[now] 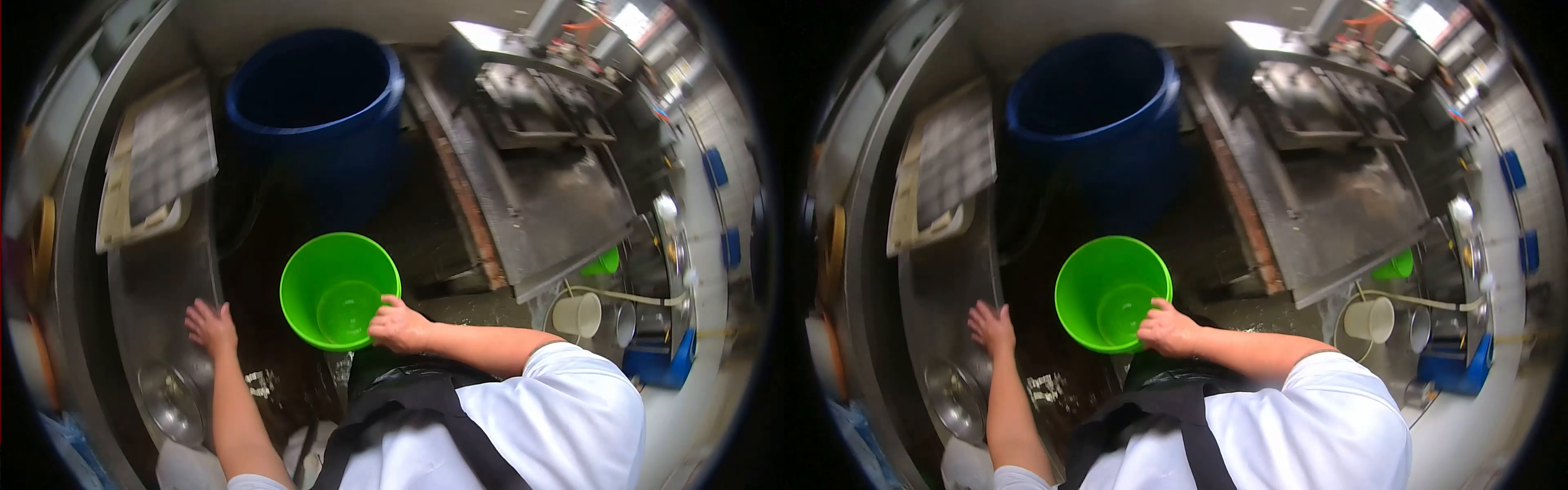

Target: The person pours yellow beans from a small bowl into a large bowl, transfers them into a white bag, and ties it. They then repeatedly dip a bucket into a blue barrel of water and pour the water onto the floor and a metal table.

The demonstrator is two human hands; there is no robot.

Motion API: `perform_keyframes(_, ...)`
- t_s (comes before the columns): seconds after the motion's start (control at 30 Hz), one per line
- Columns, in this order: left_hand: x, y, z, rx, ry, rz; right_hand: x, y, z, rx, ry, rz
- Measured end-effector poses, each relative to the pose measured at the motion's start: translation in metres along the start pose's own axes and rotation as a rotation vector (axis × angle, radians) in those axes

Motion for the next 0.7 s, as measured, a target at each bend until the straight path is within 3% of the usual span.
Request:
perform_keyframes(0.13,-0.008,0.017,0.015,-0.061,0.094,0.029,0.054,-0.065,-0.025,-0.021,0.046,0.136)
perform_keyframes(0.2,-0.003,0.015,0.020,-0.058,0.030,-0.031,0.081,-0.094,-0.037,-0.077,0.031,0.252)
perform_keyframes(0.23,0.014,-0.013,0.037,-0.060,-0.054,-0.198,0.097,-0.112,-0.041,-0.082,0.043,0.260)
perform_keyframes(0.27,0.011,0.016,0.033,-0.117,-0.011,-0.172,0.114,-0.125,-0.051,-0.104,0.057,0.268)
perform_keyframes(0.3,0.029,0.005,0.049,-0.061,-0.134,-0.243,0.129,-0.139,-0.052,-0.081,0.106,0.341)
perform_keyframes(0.33,0.026,0.017,0.064,-0.016,-0.089,-0.161,0.142,-0.155,-0.057,-0.016,0.033,0.435)
perform_keyframes(0.37,0.031,0.022,0.086,0.596,0.018,-0.624,0.161,-0.168,-0.066,0.048,-0.049,0.505)
perform_keyframes(0.43,0.084,-0.077,0.157,1.172,0.095,-0.676,0.201,-0.197,-0.079,0.172,-0.016,0.599)
perform_keyframes(0.5,0.149,-0.195,0.228,1.516,0.363,-0.654,0.250,-0.216,-0.096,0.306,-0.018,0.672)
perform_keyframes(0.57,0.219,-0.297,0.286,1.793,0.686,-0.774,0.307,-0.230,-0.112,0.363,0.006,0.717)
perform_keyframes(0.6,0.257,-0.340,0.311,1.867,0.820,-0.850,0.338,-0.235,-0.120,0.368,0.027,0.740)
perform_keyframes(0.7,0.369,-0.419,0.380,1.806,0.885,-0.940,0.424,-0.246,-0.141,0.551,0.093,0.718)
Point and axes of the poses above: each hand's wrist, its own x-axis away from the middle knuckle, its own y-axis out of the palm, z = x × y, the point moved 5 cm from there along -x, towards the middle knuckle, and after that the axes turned 8 degrees about -x, right-handed, at the moved point
